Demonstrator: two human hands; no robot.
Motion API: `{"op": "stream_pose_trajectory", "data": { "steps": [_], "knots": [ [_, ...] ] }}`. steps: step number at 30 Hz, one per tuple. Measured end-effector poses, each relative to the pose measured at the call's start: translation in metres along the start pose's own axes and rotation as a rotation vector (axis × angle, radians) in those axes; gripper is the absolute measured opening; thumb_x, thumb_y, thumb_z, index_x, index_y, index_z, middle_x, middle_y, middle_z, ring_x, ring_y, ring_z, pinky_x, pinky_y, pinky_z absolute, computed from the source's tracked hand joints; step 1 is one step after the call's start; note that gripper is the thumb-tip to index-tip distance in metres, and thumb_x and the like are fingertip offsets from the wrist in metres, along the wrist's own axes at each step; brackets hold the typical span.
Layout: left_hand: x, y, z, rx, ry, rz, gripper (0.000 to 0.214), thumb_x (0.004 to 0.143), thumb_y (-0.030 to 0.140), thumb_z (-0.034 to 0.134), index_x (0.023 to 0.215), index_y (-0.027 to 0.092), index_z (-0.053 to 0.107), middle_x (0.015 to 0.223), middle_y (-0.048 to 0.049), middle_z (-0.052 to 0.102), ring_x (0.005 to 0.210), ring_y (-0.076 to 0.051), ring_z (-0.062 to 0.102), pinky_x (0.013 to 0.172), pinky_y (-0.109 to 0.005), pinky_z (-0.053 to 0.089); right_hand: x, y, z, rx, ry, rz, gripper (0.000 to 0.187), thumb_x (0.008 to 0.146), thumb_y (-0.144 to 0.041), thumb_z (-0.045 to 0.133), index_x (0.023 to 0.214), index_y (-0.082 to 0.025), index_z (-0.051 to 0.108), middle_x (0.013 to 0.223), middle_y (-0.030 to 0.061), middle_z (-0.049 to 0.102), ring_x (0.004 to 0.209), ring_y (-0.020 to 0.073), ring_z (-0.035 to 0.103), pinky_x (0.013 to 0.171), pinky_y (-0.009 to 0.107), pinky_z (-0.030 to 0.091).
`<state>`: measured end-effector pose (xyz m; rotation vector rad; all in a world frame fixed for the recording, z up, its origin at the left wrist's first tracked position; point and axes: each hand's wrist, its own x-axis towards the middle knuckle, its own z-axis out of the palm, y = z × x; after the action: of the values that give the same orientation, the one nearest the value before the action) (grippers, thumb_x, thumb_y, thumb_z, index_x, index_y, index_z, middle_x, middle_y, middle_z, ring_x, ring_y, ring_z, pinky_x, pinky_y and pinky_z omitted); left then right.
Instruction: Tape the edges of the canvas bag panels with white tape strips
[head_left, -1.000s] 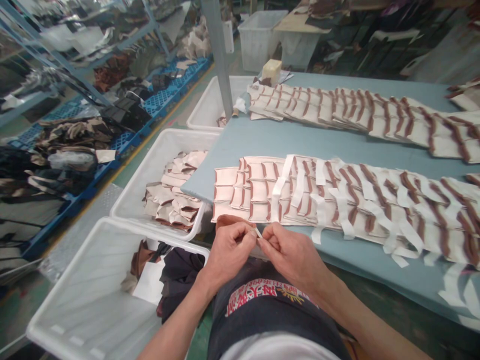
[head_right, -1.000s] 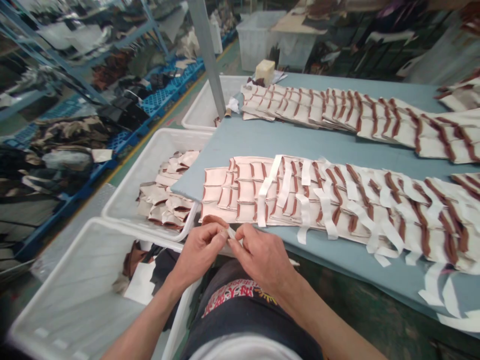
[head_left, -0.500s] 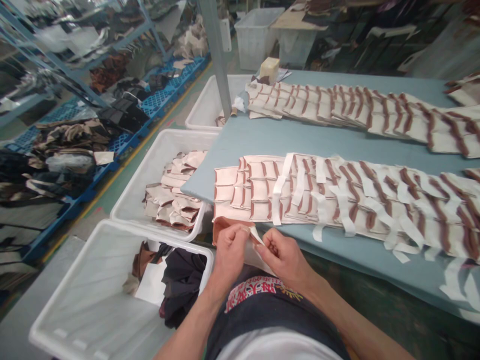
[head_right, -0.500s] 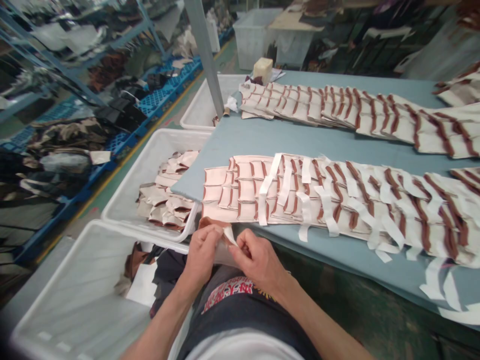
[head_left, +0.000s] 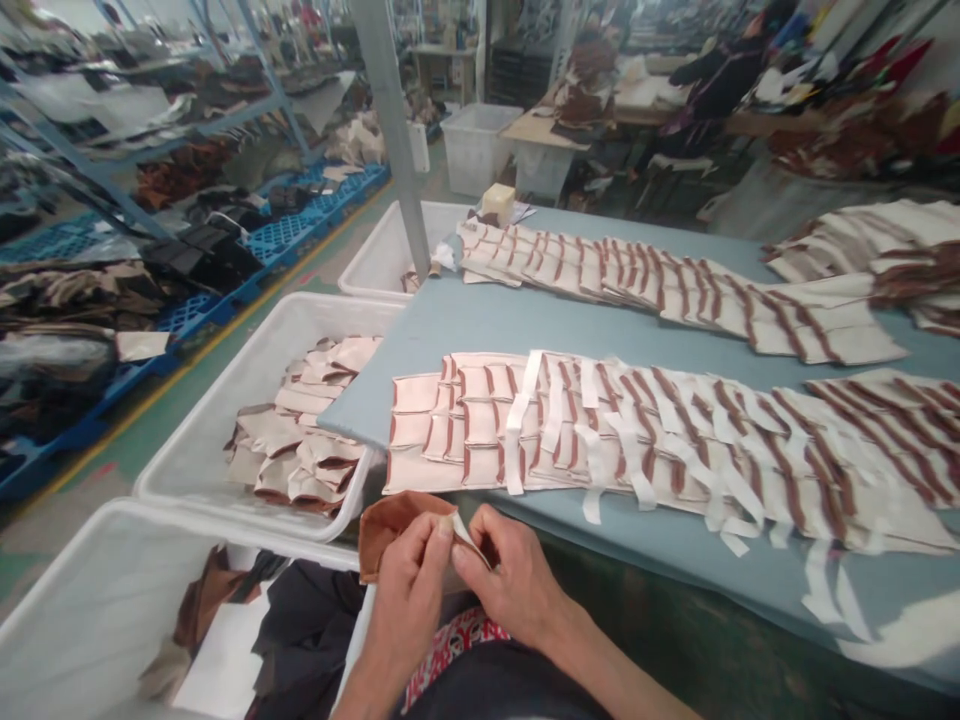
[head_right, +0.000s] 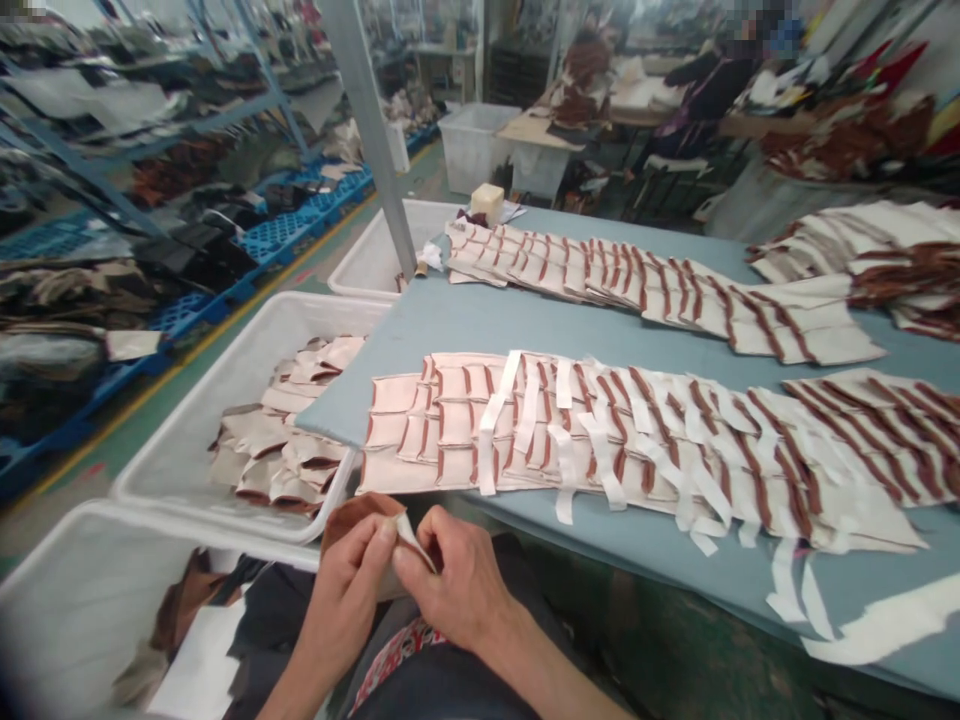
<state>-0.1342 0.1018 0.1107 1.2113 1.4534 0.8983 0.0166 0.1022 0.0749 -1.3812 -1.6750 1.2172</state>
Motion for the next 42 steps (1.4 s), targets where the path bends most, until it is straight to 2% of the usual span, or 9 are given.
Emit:
{"op": "stream_pose_trajectory", "data": {
  "steps": [6, 9, 15, 19, 25, 31, 36, 39, 42],
  "knots": [
    [-0.001, -0.008, 0.006, 0.203, -0.091, 0.017, 0.038, 0.098, 0.048, 0.051, 0.076, 0.018, 0.063, 0.074, -0.0016, 0.063, 0.072, -0.019, 0.057, 0.069, -0.027, 0.043, 0.001, 0.002, -0.010, 0.230, -0.148, 0.101, 0.027, 0.091, -0.039, 0.054, 0.073, -0.022, 0.042, 0.064, -0.0061, 0.044, 0.061, 0.0116, 0.040, 0.057, 0.024, 0.032],
    [-0.001, -0.017, 0.007, 0.213, -0.068, -0.021, 0.041, 0.098, 0.050, 0.051, 0.074, 0.019, 0.060, 0.071, -0.0002, 0.059, 0.070, -0.018, 0.055, 0.067, -0.026, 0.043, 0.007, 0.011, -0.027, 0.149, -0.248, 0.130, 0.020, 0.090, -0.036, 0.058, 0.077, -0.021, 0.052, 0.066, -0.0057, 0.052, 0.061, 0.0115, 0.048, 0.056, 0.022, 0.036],
    [-0.001, -0.023, 0.023, 0.163, -0.119, -0.019, 0.044, 0.101, 0.051, 0.046, 0.076, 0.019, 0.063, 0.071, -0.0014, 0.062, 0.070, -0.018, 0.056, 0.067, -0.025, 0.042, 0.068, 0.056, -0.088, -0.272, 0.064, 0.326, 0.032, 0.102, -0.035, 0.042, 0.082, -0.018, 0.061, 0.078, 0.0034, 0.066, 0.076, 0.0173, 0.061, 0.070, 0.028, 0.043],
    [-0.007, -0.028, 0.036, 0.124, -0.074, -0.012, 0.046, 0.102, 0.053, 0.043, 0.073, 0.020, 0.058, 0.069, -0.0006, 0.058, 0.068, -0.017, 0.053, 0.068, -0.026, 0.039, 0.117, 0.084, -0.115, -0.498, 0.100, 0.424, 0.026, 0.102, -0.036, 0.055, 0.092, -0.015, 0.067, 0.092, 0.0048, 0.070, 0.089, 0.0192, 0.066, 0.084, 0.036, 0.052],
    [-0.012, -0.041, 0.037, 0.092, -0.050, -0.110, 0.049, 0.102, 0.057, 0.040, 0.076, 0.020, 0.059, 0.072, -0.0012, 0.058, 0.073, -0.019, 0.056, 0.071, -0.026, 0.042, 0.160, 0.107, -0.089, -0.684, 0.055, 0.542, 0.030, 0.100, -0.038, 0.064, 0.119, -0.015, 0.066, 0.120, 0.0090, 0.068, 0.104, 0.0228, 0.068, 0.092, 0.045, 0.057],
    [-0.019, -0.040, 0.034, 0.036, 0.015, -0.123, 0.048, 0.100, 0.056, 0.046, 0.077, 0.019, 0.064, 0.073, -0.0030, 0.065, 0.074, -0.020, 0.059, 0.071, -0.026, 0.042, 0.160, 0.111, -0.064, -0.724, 0.138, 0.521, 0.029, 0.101, -0.037, 0.063, 0.118, -0.015, 0.066, 0.117, 0.0086, 0.068, 0.103, 0.0225, 0.068, 0.091, 0.044, 0.057],
    [-0.021, -0.037, 0.023, 0.021, 0.082, -0.121, 0.046, 0.100, 0.053, 0.048, 0.075, 0.018, 0.063, 0.071, -0.0012, 0.061, 0.072, -0.019, 0.057, 0.069, -0.026, 0.041, 0.146, 0.084, -0.062, -0.577, 0.189, 0.314, 0.017, 0.100, -0.031, 0.059, 0.099, -0.015, 0.066, 0.099, 0.0063, 0.069, 0.095, 0.0218, 0.066, 0.089, 0.040, 0.052],
    [-0.017, -0.036, 0.009, 0.071, 0.081, -0.106, 0.045, 0.101, 0.051, 0.046, 0.076, 0.018, 0.063, 0.070, -0.0004, 0.058, 0.069, -0.017, 0.053, 0.066, -0.026, 0.040, 0.130, 0.059, -0.062, -0.382, 0.122, 0.157, 0.014, 0.093, -0.029, 0.056, 0.088, -0.018, 0.063, 0.089, 0.0055, 0.070, 0.088, 0.0214, 0.065, 0.081, 0.033, 0.050],
    [-0.010, -0.028, -0.005, 0.119, 0.095, -0.031, 0.043, 0.102, 0.048, 0.046, 0.076, 0.018, 0.061, 0.070, 0.0001, 0.057, 0.068, -0.017, 0.053, 0.065, -0.026, 0.040, 0.106, 0.032, -0.065, -0.176, 0.014, 0.056, 0.018, 0.090, -0.035, 0.054, 0.092, -0.020, 0.062, 0.082, 0.0018, 0.068, 0.074, 0.0180, 0.064, 0.067, 0.027, 0.050]
  ]
}}
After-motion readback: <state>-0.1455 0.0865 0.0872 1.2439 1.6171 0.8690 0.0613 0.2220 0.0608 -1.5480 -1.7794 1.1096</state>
